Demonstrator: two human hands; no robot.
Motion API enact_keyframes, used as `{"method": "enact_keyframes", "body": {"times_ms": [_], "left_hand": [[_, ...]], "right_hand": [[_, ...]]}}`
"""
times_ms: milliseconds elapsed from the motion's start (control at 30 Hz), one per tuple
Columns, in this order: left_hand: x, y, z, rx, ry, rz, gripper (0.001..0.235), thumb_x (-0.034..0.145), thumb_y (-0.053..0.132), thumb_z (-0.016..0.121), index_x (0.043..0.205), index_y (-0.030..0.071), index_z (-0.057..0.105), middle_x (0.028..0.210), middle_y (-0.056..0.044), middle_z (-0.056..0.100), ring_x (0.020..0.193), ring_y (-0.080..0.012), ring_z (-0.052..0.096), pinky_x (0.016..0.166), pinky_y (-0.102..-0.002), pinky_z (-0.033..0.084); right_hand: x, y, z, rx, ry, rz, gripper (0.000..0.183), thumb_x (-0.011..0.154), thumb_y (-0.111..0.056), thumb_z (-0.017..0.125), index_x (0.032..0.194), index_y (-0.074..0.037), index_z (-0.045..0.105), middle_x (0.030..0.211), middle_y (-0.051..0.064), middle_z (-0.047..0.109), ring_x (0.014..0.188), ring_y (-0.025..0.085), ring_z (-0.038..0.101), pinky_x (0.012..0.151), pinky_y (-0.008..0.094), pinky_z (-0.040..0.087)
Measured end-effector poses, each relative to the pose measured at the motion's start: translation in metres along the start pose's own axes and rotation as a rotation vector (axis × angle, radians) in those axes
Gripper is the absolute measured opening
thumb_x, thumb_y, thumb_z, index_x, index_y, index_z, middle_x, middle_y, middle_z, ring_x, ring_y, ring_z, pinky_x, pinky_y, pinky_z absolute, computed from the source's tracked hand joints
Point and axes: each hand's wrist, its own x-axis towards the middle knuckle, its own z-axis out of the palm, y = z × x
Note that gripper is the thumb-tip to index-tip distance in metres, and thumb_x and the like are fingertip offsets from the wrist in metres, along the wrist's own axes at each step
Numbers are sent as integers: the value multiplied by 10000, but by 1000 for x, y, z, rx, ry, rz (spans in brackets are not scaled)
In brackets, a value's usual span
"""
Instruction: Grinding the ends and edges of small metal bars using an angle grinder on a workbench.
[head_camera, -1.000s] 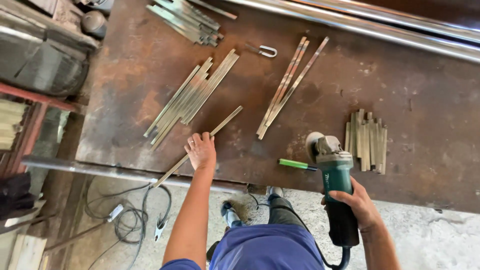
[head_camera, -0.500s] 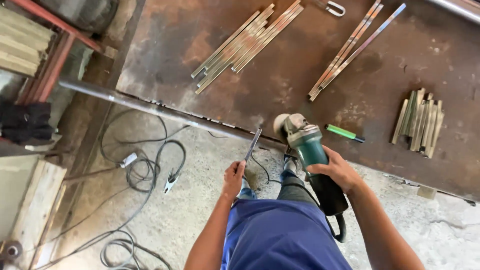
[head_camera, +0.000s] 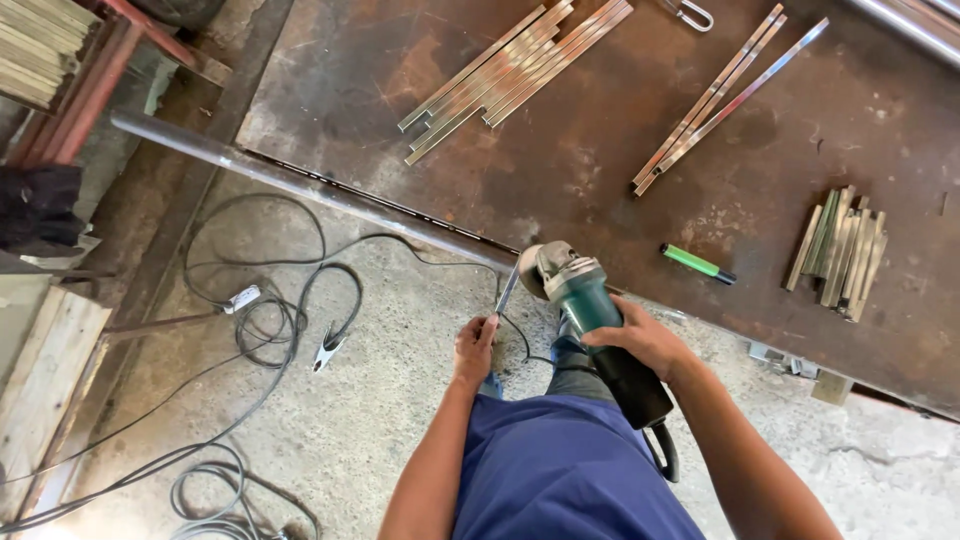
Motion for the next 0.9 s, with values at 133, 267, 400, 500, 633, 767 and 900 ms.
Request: {"method": "enact_keyframes", "body": {"times_ms": [133,267,400,500,633,767,900], "left_hand": [[1,-3,-1,2,-7,8,366,968,535,660,940,183,754,649,-26,644,630,-159,639,661,-329,519],[1,-2,0,6,-11,-7,374,962,570,657,953,211,759,645,-17,638,627,-142,631,661,-320,521],[10,-9,2,-27,-20,-18,360,973,536,651,937,191,748,599,-10,601,587,-133,610,618,-294,503],[10,-2,1,-61,-48,-41,387,984,538,622,915,179,748,569,-4,569,560,-127,599,592,-278,485],[7,8,0,-143,-61,-100,458,989,587,589,877,177,759,527,11,537,512,-122,561,548,-257,452],[13,2,3,-98,-117,-154,433,969,585,646,847,189,771,493,-11,549,468,-130,548,499,-263,448],[8,34,3,-177,-67,-173,440,959,522,670,752,135,703,458,-30,528,408,-126,531,411,-222,404]], "right_hand": [[-11,-6,-4,-115,38,39,1107,547,-330,925,1479,42,458,1361,315,518,1267,441,554,1040,527,450],[23,33,-20,126,3,-19,756,644,-83,875,1347,-30,602,1127,238,611,928,392,685,769,487,593],[23,17,-10,76,-53,-77,648,614,-120,899,1205,-6,660,988,207,644,855,340,689,720,451,598],[19,15,-10,28,-54,-90,641,608,-158,911,1186,-14,673,962,200,644,847,320,681,697,449,583],[20,23,-23,74,-15,-57,643,635,-108,886,1216,6,636,938,239,637,759,380,714,673,478,598],[12,15,-14,-13,-6,-80,674,637,-166,894,1247,-11,652,1022,212,621,919,328,622,790,457,524],[15,3,-2,-6,-83,-95,746,602,-241,919,1260,-14,651,1050,241,650,959,356,637,819,479,512]]}}
